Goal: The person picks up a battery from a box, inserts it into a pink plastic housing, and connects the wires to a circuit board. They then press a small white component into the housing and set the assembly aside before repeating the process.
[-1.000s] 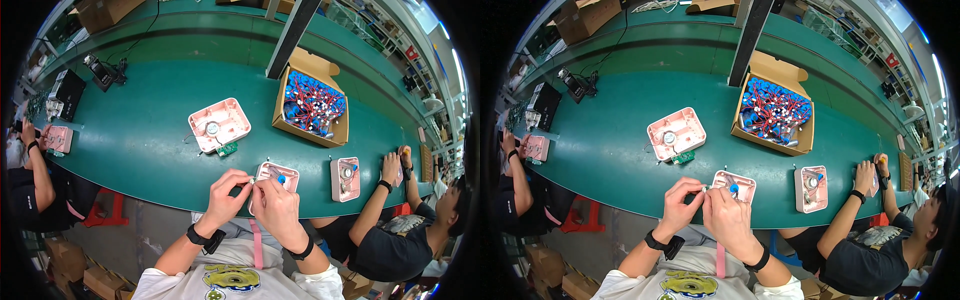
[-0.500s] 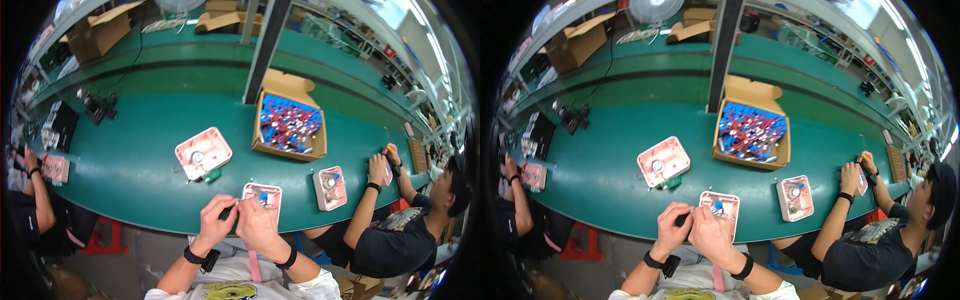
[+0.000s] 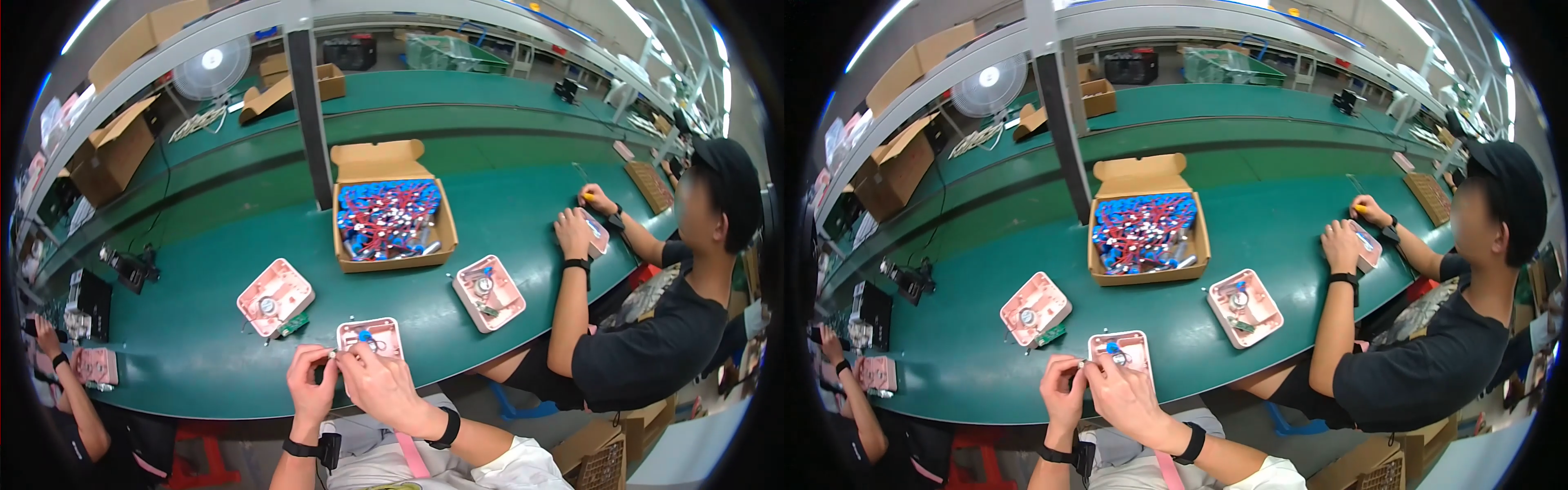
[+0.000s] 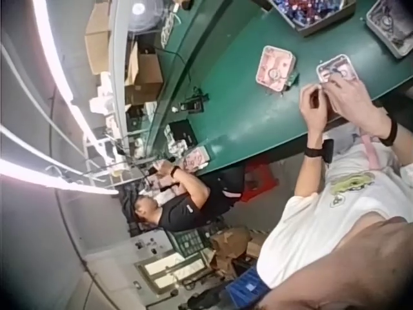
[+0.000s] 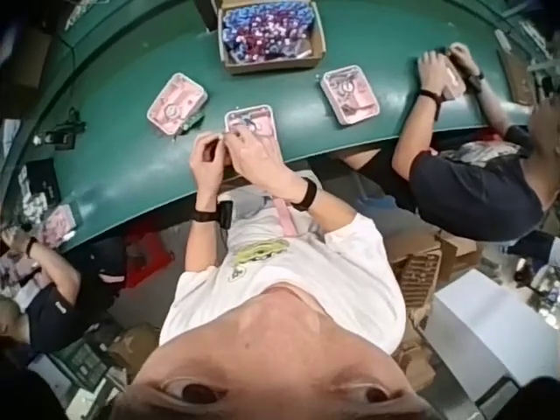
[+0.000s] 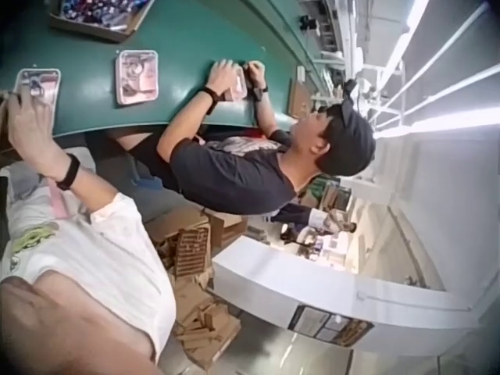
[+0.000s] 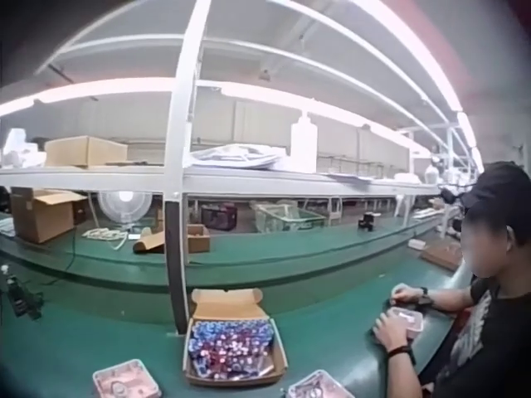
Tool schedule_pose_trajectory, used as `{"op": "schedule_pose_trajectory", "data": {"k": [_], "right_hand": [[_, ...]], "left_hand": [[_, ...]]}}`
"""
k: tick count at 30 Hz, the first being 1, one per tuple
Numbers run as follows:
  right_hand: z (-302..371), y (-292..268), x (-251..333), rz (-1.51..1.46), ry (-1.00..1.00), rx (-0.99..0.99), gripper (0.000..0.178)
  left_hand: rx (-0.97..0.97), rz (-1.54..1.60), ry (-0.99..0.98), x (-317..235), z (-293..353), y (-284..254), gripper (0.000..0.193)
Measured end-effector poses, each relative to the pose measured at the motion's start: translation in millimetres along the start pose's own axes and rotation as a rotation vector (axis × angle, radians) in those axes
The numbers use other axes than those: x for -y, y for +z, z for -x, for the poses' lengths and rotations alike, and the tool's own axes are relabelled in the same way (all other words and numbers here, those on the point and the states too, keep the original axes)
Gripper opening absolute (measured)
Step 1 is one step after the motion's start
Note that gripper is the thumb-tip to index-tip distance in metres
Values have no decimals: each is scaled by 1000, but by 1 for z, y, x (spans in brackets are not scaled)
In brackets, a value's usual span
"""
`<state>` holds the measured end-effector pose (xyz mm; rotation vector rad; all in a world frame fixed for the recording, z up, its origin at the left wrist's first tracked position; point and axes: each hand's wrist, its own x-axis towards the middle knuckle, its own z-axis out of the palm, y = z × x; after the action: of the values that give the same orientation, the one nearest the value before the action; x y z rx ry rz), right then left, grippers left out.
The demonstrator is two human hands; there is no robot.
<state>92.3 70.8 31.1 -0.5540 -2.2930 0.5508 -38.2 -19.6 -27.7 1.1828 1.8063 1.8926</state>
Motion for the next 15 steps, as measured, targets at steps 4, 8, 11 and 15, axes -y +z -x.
{"op": "schedule_pose_trajectory", "data": {"k": [4,8,11,15], "right_hand": [[9,-6,-6,-66,8,20,16],[10,-6,-6,-114,-4,19,11],[10,3,-6,-105,0,9,8],[8,5,-4,-100,17,35,7]], "left_hand": [[37,-56,34,0,3,-1,18],[20,-76,64,5,6,0,20],[7,-62,61,10,6,-1,21],[1,-25,31,13,6,-3,22]]}}
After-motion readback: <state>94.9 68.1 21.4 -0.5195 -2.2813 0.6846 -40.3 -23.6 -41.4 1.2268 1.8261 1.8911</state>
